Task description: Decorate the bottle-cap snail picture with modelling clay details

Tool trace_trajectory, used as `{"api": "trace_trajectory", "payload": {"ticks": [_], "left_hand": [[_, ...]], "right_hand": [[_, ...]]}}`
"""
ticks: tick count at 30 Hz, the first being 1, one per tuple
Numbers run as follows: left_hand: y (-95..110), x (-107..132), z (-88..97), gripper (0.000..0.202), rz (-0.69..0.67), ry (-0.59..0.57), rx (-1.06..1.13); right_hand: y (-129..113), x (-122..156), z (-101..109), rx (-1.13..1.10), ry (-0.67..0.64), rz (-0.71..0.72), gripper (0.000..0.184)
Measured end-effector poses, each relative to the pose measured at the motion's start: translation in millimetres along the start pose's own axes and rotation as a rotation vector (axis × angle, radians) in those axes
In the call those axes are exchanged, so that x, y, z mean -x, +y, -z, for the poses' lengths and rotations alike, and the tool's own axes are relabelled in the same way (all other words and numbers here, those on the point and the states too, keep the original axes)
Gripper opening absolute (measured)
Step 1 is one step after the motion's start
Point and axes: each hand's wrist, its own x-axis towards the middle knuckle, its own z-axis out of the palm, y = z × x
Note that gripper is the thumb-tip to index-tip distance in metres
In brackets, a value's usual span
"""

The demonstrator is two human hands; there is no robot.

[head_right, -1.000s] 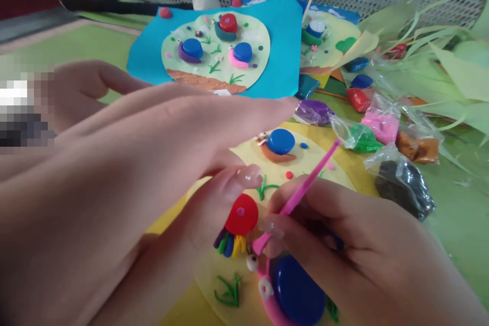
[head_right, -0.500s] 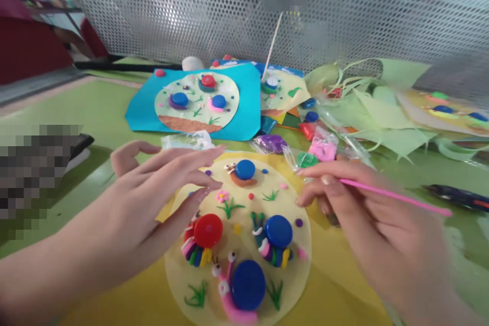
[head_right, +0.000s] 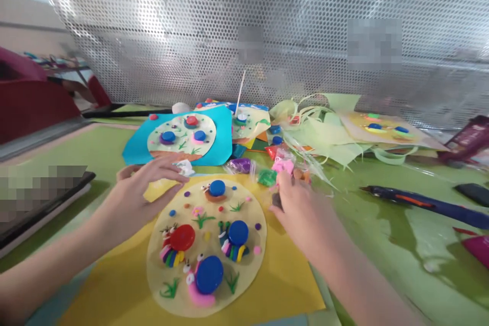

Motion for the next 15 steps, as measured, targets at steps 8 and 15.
{"api": "trace_trajectory", "payload": {"ticks": [8, 15], "left_hand": [[37, 18, -2.4, 0.051, -0.225, -0.055, 0.164], [50, 22, 0.3, 0.053, -0.256, 0.014, 0.216]], "right_hand": [[-39, 11, 19, -0.307, -0.006, 0.222, 0.034], [-56, 26, 17, -0.502, -0.006, 0.368, 0.039]]}}
